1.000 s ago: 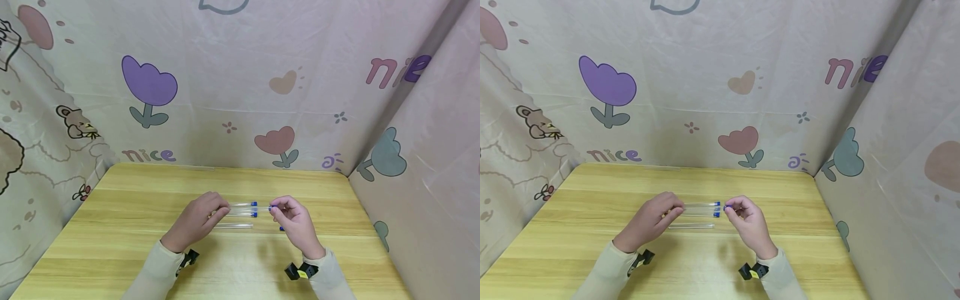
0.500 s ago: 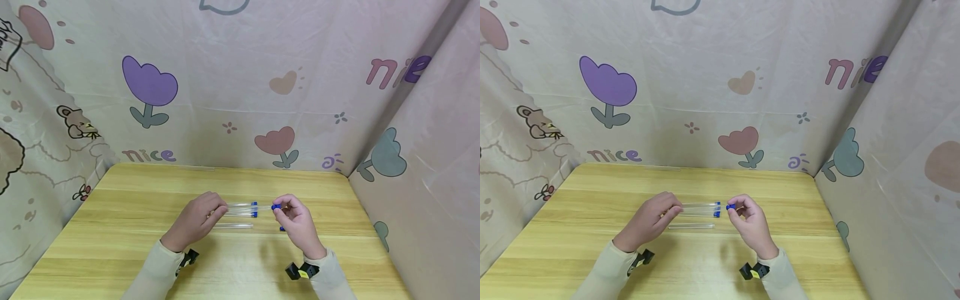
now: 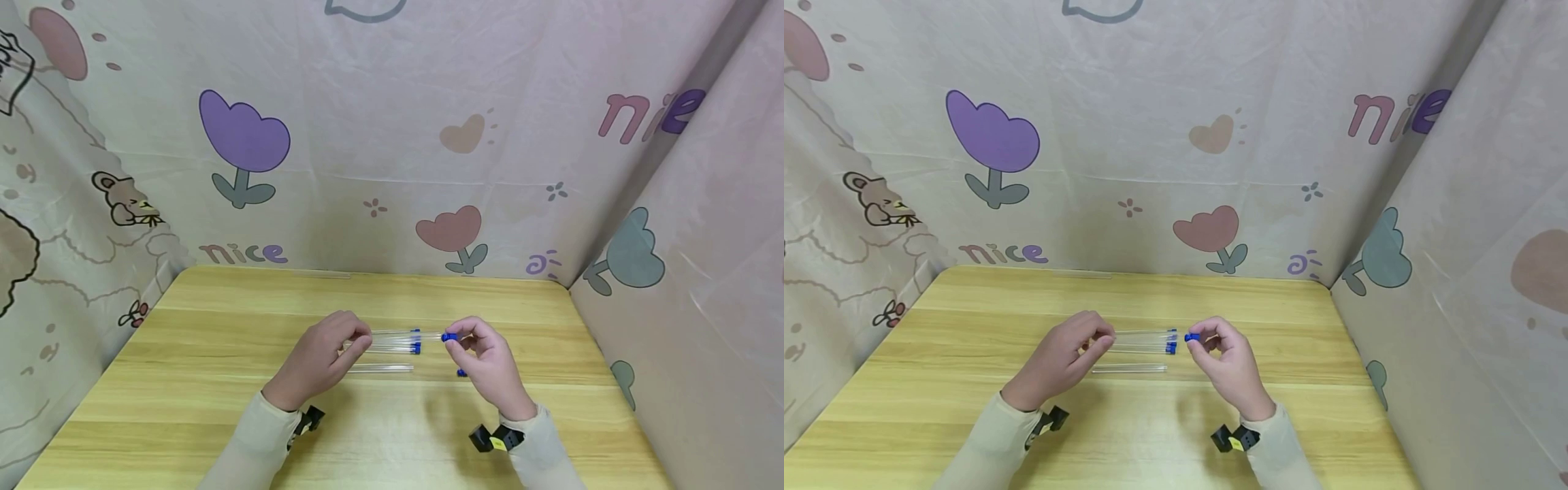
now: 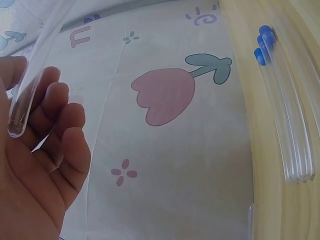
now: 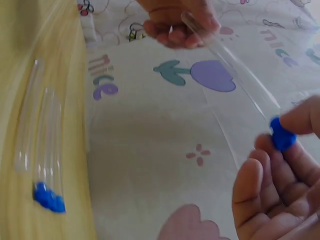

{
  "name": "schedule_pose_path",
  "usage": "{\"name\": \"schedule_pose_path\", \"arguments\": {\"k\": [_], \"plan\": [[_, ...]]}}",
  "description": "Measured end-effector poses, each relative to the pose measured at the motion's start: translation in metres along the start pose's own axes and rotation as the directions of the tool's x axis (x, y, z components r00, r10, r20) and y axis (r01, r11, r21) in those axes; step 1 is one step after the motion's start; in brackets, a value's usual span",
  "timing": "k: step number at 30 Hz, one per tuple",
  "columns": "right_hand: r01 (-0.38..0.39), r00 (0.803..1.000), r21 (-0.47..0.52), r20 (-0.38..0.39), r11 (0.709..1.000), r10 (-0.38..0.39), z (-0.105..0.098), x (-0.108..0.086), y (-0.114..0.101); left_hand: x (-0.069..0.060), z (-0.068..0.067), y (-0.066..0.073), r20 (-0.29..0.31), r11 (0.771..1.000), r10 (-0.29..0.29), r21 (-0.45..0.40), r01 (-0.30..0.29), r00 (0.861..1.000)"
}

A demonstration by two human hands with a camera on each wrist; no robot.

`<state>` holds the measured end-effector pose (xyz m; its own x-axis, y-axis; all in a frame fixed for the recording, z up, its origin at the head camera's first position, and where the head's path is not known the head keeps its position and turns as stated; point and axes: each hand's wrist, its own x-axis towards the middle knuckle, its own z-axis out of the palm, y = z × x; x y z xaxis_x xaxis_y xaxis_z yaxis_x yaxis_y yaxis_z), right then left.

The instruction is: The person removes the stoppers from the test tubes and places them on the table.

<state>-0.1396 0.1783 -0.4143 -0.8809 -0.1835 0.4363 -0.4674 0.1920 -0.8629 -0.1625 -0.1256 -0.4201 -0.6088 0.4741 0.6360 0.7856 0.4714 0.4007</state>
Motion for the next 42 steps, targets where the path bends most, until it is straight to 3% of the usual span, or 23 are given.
{"name": "schedule_pose_path", "arguments": {"k": [6, 10, 15, 19, 27, 31, 36, 42], "plan": [[0.033, 0.999, -0.151, 0.014, 0.988, -0.031, -0.007, 0.001, 0.001, 0.001, 0.002, 0.000, -0.009, 1.000, 0.010, 0.002, -0.010, 1.000], [0.027, 1.000, -0.263, 0.016, 0.964, -0.023, -0.011, 0.003, 0.001, 0.001, 0.002, 0.000, -0.013, 1.000, -0.001, 0.023, 0.002, 1.000], [0.027, 0.999, -0.459, 0.042, 0.888, -0.009, -0.014, 0.005, 0.006, 0.001, 0.002, 0.001, -0.009, 0.998, -0.035, 0.051, 0.035, 0.999], [-0.020, 0.995, -0.587, 0.064, 0.809, 0.071, -0.016, 0.007, 0.015, 0.000, 0.001, 0.002, 0.001, 0.995, -0.073, 0.066, 0.072, 0.997], [-0.135, 0.955, -0.668, 0.109, 0.731, 0.275, -0.024, 0.008, 0.044, 0.003, -0.001, 0.008, 0.039, 0.984, -0.143, 0.111, 0.138, 0.989], [-0.192, 0.923, -0.690, 0.114, 0.698, 0.366, -0.029, 0.008, 0.060, 0.004, -0.002, 0.011, 0.061, 0.979, -0.169, 0.128, 0.160, 0.984], [-0.256, 0.890, -0.673, 0.116, 0.694, 0.440, -0.030, 0.006, 0.074, 0.004, -0.002, 0.011, 0.073, 0.975, -0.175, 0.150, 0.162, 0.982], [-0.243, 0.875, -0.683, 0.154, 0.689, 0.460, -0.028, 0.004, 0.089, 0.003, -0.001, 0.010, 0.075, 0.973, -0.178, 0.163, 0.164, 0.981]]}}
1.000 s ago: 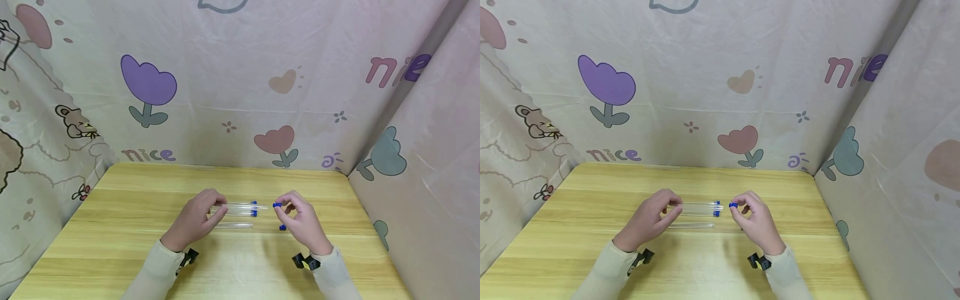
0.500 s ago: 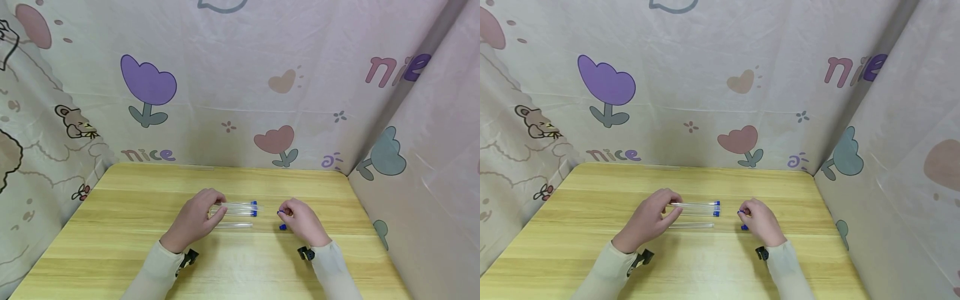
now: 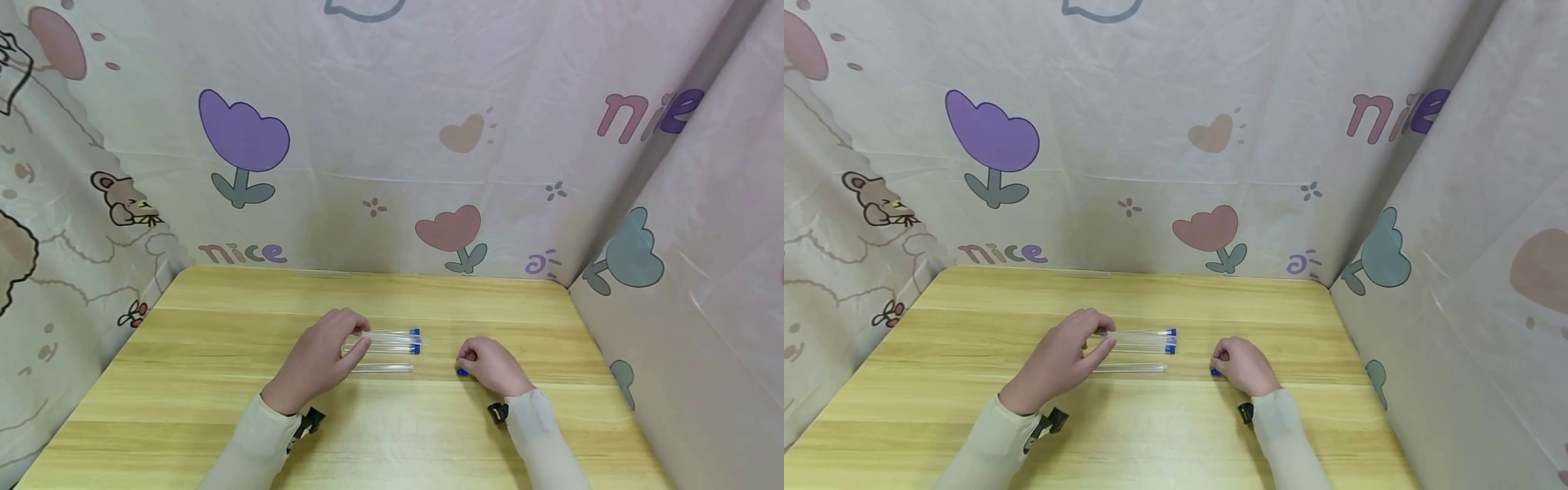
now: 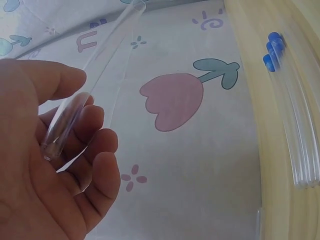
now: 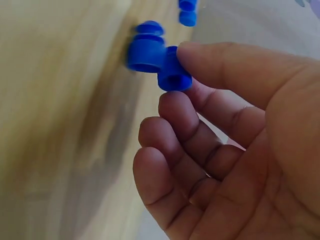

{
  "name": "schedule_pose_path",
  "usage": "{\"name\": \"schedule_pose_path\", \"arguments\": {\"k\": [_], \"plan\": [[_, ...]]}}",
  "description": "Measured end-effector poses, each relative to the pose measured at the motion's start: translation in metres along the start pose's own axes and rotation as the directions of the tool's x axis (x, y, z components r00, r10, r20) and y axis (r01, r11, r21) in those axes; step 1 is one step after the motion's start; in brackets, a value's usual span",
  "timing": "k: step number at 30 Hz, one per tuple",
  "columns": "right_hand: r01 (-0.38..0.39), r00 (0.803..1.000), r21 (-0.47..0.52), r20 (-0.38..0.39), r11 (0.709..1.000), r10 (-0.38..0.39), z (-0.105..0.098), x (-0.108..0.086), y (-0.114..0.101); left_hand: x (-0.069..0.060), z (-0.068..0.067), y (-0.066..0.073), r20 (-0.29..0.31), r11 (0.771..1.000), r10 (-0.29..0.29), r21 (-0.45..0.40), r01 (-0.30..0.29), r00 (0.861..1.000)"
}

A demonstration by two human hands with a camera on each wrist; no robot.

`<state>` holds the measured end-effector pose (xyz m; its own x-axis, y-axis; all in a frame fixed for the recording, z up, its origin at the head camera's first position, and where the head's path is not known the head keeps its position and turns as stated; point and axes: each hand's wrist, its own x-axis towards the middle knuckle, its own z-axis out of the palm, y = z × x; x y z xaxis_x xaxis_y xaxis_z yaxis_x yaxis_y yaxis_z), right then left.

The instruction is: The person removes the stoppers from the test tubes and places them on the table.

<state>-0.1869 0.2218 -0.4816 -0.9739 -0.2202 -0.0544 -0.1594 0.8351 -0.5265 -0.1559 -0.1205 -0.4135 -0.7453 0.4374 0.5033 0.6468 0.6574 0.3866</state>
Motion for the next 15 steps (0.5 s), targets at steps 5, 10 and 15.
{"name": "schedule_pose_path", "arguments": {"k": [5, 10, 15], "plan": [[0.003, 1.000, -0.010, 0.008, 1.000, -0.003, 0.0044, 0.0011, 0.0044, -0.0006, 0.0013, -0.0006, 0.004, 1.000, -0.003, 0.004, 0.003, 1.000], [0.008, 1.000, 0.004, 0.014, 1.000, -0.008, 0.0062, 0.0018, 0.0055, -0.0004, 0.0014, -0.0009, 0.002, 1.000, -0.001, 0.002, 0.001, 1.000], [0.016, 1.000, 0.009, 0.013, 1.000, -0.016, 0.0067, 0.0031, 0.0053, -0.0004, 0.0020, -0.0019, 0.024, 1.000, -0.024, -0.005, 0.024, 0.999]]}}
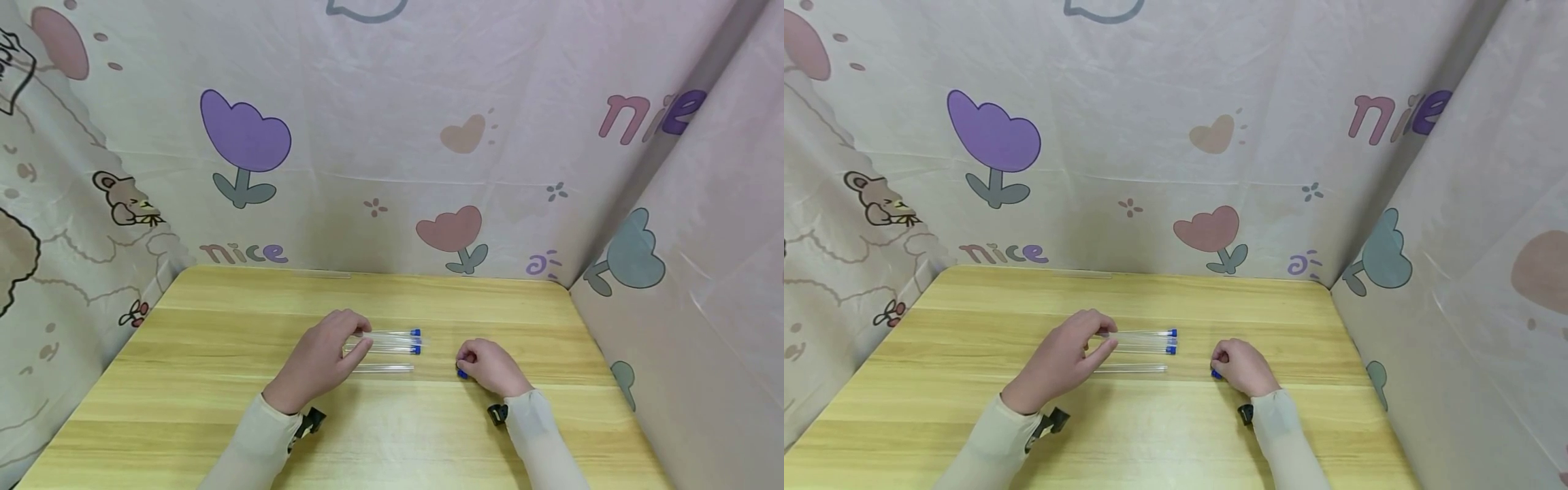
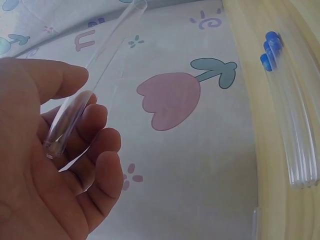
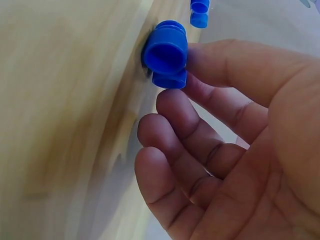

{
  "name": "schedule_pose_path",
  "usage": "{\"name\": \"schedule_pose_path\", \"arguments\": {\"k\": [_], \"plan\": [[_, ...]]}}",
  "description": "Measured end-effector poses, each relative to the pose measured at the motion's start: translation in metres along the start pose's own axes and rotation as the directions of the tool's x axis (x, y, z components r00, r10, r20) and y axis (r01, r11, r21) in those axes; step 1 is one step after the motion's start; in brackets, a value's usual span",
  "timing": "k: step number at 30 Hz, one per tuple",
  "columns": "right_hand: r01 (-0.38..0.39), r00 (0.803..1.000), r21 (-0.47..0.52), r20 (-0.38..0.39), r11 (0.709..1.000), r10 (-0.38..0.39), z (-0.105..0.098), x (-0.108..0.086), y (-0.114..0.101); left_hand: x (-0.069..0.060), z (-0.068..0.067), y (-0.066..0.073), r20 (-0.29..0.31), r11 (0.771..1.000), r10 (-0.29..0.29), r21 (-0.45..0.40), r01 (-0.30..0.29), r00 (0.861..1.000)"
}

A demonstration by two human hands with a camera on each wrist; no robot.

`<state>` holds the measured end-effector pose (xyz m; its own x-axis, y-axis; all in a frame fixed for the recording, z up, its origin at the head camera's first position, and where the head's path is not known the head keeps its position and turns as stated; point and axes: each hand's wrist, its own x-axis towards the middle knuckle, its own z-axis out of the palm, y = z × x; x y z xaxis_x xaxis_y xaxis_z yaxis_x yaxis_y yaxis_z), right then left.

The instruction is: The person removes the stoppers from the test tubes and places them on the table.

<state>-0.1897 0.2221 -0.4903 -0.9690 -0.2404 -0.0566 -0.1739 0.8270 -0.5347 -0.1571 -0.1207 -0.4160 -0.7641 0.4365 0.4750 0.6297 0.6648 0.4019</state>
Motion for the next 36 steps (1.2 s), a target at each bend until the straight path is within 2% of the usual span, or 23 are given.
{"name": "schedule_pose_path", "arguments": {"k": [7, 11, 17, 22, 26, 31, 36], "plan": [[-0.027, 0.999, -0.021, -0.031, 0.999, 0.026, -0.002, 0.000, 0.001, -0.001, 0.006, -0.005, 0.091, 0.996, -0.085, 0.014, 0.085, 0.992], [-0.012, 0.997, 0.004, -0.070, 1.000, 0.012, -0.006, -0.001, -0.003, -0.002, 0.014, -0.012, 0.144, 0.988, -0.157, 0.025, 0.155, 0.977], [0.028, 0.997, 0.032, -0.075, 0.999, -0.026, -0.012, -0.003, -0.012, -0.003, 0.027, -0.024, 0.202, 0.971, -0.237, 0.037, 0.234, 0.950], [0.052, 0.995, 0.040, -0.088, 0.998, -0.048, -0.017, -0.008, -0.023, -0.003, 0.034, -0.029, 0.226, 0.967, -0.254, 0.046, 0.250, 0.940], [0.087, 0.992, 0.070, -0.097, 0.994, -0.080, -0.023, -0.016, -0.036, -0.004, 0.036, -0.029, 0.235, 0.969, -0.248, 0.055, 0.242, 0.940], [0.150, 0.986, 0.133, -0.096, 0.980, -0.138, -0.030, -0.026, -0.052, -0.004, 0.040, -0.028, 0.253, 0.970, -0.242, 0.073, 0.231, 0.937], [0.219, 0.975, 0.173, -0.082, 0.960, -0.208, -0.032, -0.030, -0.059, -0.006, 0.044, -0.030, 0.255, 0.969, -0.245, 0.100, 0.227, 0.935]]}}
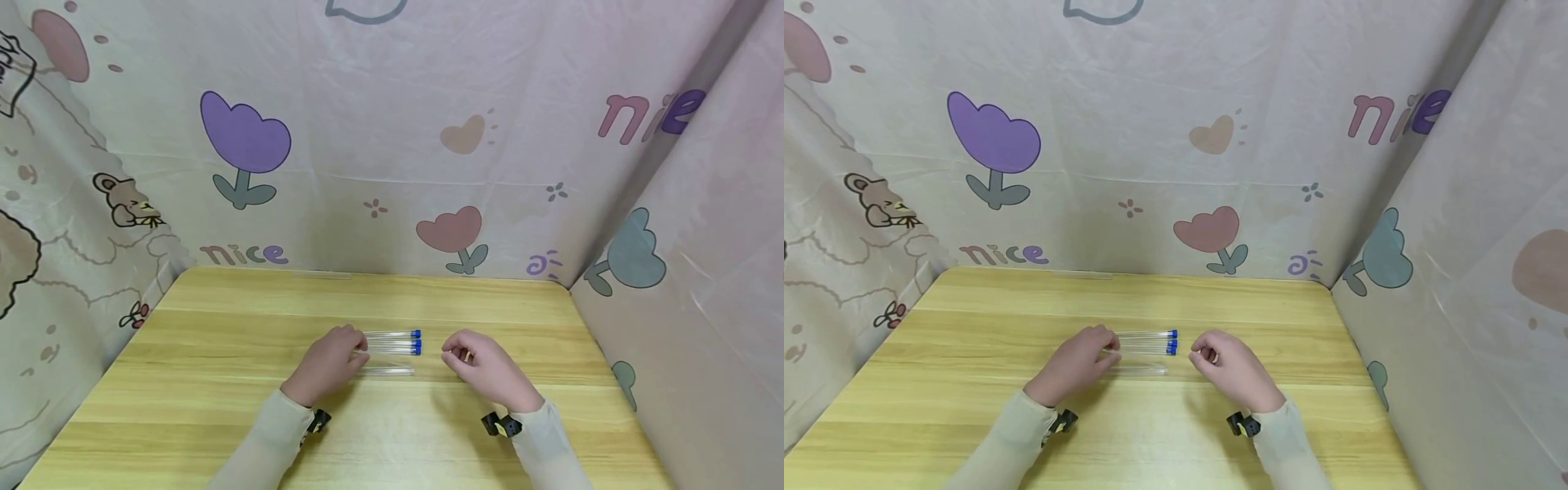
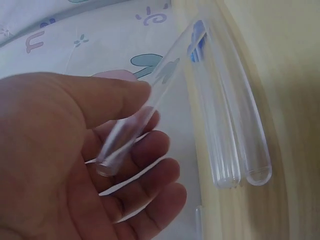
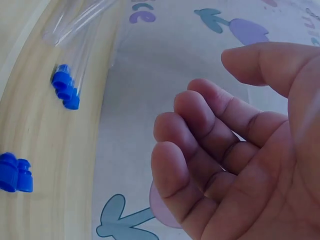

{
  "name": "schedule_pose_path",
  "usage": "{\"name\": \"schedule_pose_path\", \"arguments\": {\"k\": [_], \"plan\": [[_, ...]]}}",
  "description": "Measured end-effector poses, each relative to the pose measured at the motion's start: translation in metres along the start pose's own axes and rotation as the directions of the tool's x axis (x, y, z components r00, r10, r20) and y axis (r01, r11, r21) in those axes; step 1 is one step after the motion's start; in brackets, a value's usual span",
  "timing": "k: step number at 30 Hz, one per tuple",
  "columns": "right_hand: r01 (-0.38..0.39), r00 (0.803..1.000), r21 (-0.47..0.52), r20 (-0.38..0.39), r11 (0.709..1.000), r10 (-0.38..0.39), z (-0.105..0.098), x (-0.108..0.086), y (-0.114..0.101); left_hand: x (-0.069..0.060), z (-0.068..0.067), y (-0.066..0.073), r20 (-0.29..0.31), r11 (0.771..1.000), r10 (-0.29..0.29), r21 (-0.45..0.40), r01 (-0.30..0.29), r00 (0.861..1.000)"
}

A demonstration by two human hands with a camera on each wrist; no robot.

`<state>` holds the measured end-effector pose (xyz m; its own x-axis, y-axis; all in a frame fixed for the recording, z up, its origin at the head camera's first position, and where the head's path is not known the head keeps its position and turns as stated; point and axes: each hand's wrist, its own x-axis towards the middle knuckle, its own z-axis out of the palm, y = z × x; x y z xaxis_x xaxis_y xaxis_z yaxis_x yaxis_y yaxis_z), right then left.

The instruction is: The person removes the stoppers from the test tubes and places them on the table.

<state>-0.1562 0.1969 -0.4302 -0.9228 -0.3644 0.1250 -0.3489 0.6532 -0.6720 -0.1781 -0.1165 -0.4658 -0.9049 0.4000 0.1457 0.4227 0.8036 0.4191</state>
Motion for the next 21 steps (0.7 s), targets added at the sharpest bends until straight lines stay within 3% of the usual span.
{"name": "schedule_pose_path", "arguments": {"k": [8, 21], "plan": [[0.024, 1.000, 0.001, 0.009, 1.000, -0.024, 0.000, -0.002, -0.004, 0.000, 0.007, -0.003, 0.009, 0.999, -0.032, -0.002, 0.032, 0.999], [0.017, 0.999, -0.005, 0.047, 1.000, -0.017, -0.001, -0.003, -0.006, -0.001, 0.015, -0.010, 0.037, 1.000, -0.029, 0.008, 0.029, 0.999]]}}
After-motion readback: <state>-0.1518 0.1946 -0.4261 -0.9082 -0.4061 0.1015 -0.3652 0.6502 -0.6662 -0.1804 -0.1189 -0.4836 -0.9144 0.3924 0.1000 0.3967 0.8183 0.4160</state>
